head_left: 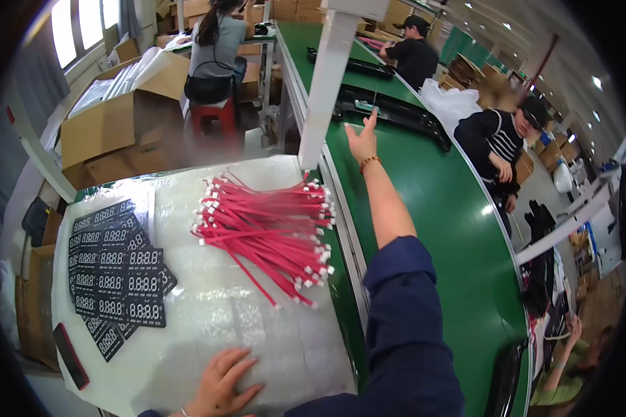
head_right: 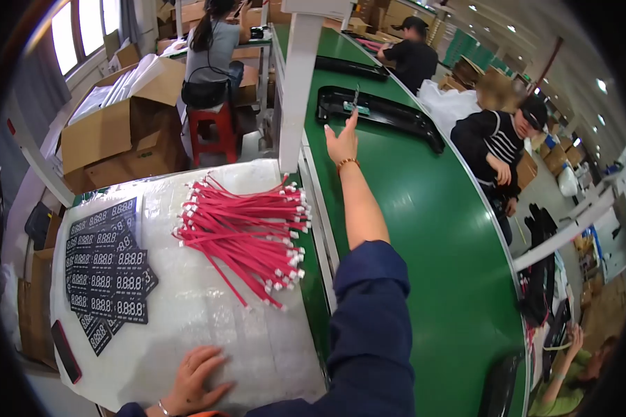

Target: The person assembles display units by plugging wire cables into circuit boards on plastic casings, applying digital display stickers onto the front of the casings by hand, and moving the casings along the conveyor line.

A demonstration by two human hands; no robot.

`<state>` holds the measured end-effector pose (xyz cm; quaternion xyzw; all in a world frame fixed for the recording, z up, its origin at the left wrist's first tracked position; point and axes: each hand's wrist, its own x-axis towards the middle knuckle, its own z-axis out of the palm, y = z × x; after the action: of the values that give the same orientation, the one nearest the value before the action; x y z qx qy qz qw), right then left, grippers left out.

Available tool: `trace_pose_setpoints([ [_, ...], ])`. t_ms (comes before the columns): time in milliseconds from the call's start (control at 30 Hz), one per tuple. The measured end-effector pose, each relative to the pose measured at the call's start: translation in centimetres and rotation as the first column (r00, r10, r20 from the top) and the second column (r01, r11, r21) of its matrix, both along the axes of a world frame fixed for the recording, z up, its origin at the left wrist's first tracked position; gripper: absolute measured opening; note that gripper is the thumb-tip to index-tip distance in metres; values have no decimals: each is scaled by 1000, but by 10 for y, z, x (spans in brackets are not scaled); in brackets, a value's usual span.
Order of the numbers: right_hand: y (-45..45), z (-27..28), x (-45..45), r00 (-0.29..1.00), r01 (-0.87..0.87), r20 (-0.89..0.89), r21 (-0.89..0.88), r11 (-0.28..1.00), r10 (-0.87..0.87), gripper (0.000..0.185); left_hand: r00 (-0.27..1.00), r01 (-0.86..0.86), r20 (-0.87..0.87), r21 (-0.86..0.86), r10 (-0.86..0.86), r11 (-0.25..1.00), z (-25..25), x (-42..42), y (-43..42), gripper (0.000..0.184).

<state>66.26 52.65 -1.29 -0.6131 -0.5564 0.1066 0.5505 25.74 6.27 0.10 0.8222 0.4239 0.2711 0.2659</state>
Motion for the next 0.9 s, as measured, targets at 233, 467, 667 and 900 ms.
trace_pose_setpoints([
  [233,89,-21,-31,788,161,610,-75,984,-83,86,998,-56,1,-158,57,986,2,1,2,55],
  [467,26,-10,-5,683,381,682,-28,924,-261,75,998,-24,49,-106,29,994,5,3,4,53],
  [667,-55,35,27,571,267,754,203,942,-325,83,998,-1,66,-69,6,998,12,1,1,51],
  [900,-103,46,53,739,184,643,96,978,-202,91,999,31,35,44,-32,999,1,-2,2,51],
])
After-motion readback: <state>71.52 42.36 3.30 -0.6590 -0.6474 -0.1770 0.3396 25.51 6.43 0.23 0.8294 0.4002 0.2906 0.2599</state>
